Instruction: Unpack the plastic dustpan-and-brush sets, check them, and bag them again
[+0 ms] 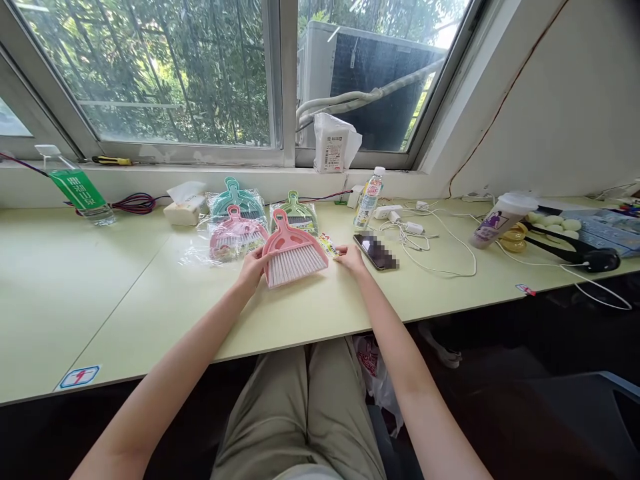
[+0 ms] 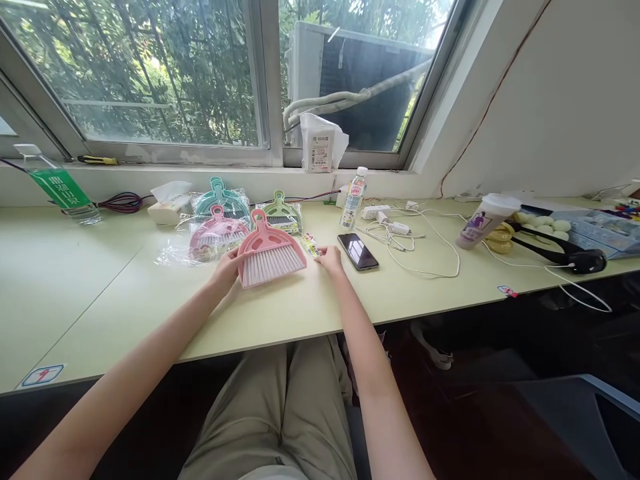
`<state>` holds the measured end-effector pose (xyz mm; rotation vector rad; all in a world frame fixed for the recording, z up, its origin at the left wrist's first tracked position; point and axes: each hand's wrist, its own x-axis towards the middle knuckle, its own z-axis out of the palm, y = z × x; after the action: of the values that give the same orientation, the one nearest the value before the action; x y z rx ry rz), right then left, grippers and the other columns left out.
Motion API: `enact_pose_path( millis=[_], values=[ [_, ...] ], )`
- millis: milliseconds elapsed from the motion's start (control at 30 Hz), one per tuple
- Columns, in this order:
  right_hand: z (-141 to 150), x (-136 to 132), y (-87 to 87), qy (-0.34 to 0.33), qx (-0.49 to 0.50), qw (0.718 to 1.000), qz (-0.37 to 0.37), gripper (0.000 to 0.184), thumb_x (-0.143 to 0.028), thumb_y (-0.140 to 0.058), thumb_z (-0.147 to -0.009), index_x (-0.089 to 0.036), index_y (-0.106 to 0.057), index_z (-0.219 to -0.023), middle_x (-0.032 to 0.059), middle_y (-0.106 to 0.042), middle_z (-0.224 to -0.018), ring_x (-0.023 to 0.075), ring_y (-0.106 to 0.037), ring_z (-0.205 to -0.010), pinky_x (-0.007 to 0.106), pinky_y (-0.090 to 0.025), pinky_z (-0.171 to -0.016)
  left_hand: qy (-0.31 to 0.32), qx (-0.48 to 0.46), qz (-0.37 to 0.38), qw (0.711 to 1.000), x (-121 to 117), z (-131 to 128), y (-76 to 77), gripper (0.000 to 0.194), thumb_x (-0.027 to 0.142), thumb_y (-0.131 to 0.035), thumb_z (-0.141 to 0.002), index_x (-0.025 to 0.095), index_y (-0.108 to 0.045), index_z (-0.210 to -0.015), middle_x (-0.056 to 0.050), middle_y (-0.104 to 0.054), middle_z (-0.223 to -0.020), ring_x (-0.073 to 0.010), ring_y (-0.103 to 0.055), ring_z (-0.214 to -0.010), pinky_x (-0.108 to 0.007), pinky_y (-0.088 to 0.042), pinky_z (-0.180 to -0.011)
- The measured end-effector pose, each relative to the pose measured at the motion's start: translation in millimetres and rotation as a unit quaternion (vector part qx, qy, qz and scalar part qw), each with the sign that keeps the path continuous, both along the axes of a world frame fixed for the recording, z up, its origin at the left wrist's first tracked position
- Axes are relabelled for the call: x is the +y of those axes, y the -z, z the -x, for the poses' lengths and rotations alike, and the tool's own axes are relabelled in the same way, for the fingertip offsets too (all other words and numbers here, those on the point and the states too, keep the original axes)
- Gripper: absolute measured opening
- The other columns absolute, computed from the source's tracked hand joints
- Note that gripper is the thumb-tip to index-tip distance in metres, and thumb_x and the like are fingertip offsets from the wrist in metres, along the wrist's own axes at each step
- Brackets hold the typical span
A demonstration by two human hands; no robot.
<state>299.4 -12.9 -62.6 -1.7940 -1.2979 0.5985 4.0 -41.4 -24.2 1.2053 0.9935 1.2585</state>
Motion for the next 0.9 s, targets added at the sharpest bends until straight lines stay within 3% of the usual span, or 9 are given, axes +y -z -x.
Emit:
enact_pose_path(
  millis=[100, 200, 300, 467, 633, 767, 833, 900],
  values=[
    [-2, -1, -1.9, -0.007, -0.014, 1.0, 0.01, 0.033, -0.005, -0.074, -0.062, -0.016, -0.077, -0.093, 0.006, -0.072, -0.089, 0.019, -0.067, -0.09, 0.029, -0.052, -0.088, -0.037, 0.027, -0.064, 0.997, 3, 3, -0.1, 0.047, 0.044, -0.073, -0.067, 0.014, -0.068, -0.102, -0.008, -0.07, -0.094, -0.0237, -0.064, -0.089, -0.033, -0.048, -0.076],
    [-2, -2, -3.0, 0.018, -0.024, 1.0, 0.007, 0.048, -0.001, -0.071, -0.061, -0.014, -0.074, -0.106, 0.0095, -0.072, -0.096, 0.0197, -0.068, -0.093, 0.03, -0.052, -0.088, -0.097, 0.091, -0.146, 0.98, 4, 4, 1.2, 0.039, 0.041, -0.063, -0.076, 0.015, -0.065, -0.106, -0.007, -0.068, -0.099, -0.0235, -0.061, -0.094, -0.034, -0.046, -0.082],
    [-3, -4, -4.6, 0.054, -0.044, 0.998, -0.013, 0.058, 0.003, -0.067, -0.06, -0.01, -0.068, -0.118, 0.0137, -0.072, -0.101, 0.0187, -0.07, -0.088, 0.029, -0.052, -0.089, -0.157, 0.165, -0.18, 0.957, 3, 3, 2.2, 0.036, 0.035, -0.056, -0.082, 0.015, -0.06, -0.113, -0.01, -0.065, -0.105, -0.0245, -0.059, -0.098, -0.037, -0.043, -0.088],
    [-5, -10, -11.6, 0.056, -0.066, 0.996, -0.01, 0.04, 0.005, -0.062, -0.064, -0.009, -0.076, -0.099, 0.0117, -0.076, -0.09, 0.0187, -0.071, -0.085, 0.026, -0.052, -0.087, -0.164, 0.186, -0.143, 0.958, 6, 0, 6.9, 0.033, 0.032, -0.053, -0.086, 0.016, -0.053, -0.114, -0.012, -0.062, -0.109, -0.0253, -0.059, -0.1, -0.039, -0.044, -0.087],
    [1, -22, -22.0, 0.048, -0.122, 0.991, -0.006, 0.023, -0.006, -0.06, -0.076, -0.017, -0.078, -0.087, 0.0096, -0.076, -0.089, 0.0207, -0.07, -0.089, 0.028, -0.049, -0.087, -0.127, 0.059, -0.056, 0.989, 16, 3, 15.1, 0.041, 0.037, -0.061, -0.08, 0.018, -0.053, -0.115, -0.011, -0.062, -0.116, -0.0242, -0.059, -0.105, -0.037, -0.047, -0.089],
    [9, -28, -35.5, 0.127, -0.056, 0.982, -0.128, 0.023, -0.027, -0.058, -0.087, -0.016, -0.072, -0.101, 0.0123, -0.074, -0.099, 0.0226, -0.067, -0.09, 0.033, -0.047, -0.086, -0.057, -0.016, -0.016, 0.998, 21, 5, 17.6, 0.049, 0.044, -0.07, -0.07, 0.016, -0.057, -0.108, -0.01, -0.064, -0.108, -0.0243, -0.061, -0.1, -0.036, -0.05, -0.085],
    [15, -29, -41.2, 0.048, 0.044, 0.979, -0.191, 0.029, -0.035, -0.056, -0.087, -0.016, -0.068, -0.105, 0.0116, -0.072, -0.103, 0.0199, -0.065, -0.085, 0.029, -0.047, -0.077, -0.045, -0.028, -0.006, 0.999, 22, 4, 18.6, 0.049, 0.046, -0.069, -0.07, 0.017, -0.056, -0.108, -0.009, -0.064, -0.109, -0.0234, -0.061, -0.1, -0.035, -0.051, -0.083],
    [23, -30, -44.1, -0.094, 0.131, 0.968, -0.191, 0.033, -0.043, -0.061, -0.083, -0.017, -0.068, -0.101, 0.0086, -0.071, -0.1, 0.0171, -0.062, -0.08, 0.025, -0.045, -0.068, -0.046, -0.025, -0.001, 0.999, 21, 1, 19.9, 0.048, 0.048, -0.068, -0.073, 0.019, -0.053, -0.109, -0.009, -0.063, -0.112, -0.0234, -0.061, -0.102, -0.035, -0.052, -0.083]
  ],
)
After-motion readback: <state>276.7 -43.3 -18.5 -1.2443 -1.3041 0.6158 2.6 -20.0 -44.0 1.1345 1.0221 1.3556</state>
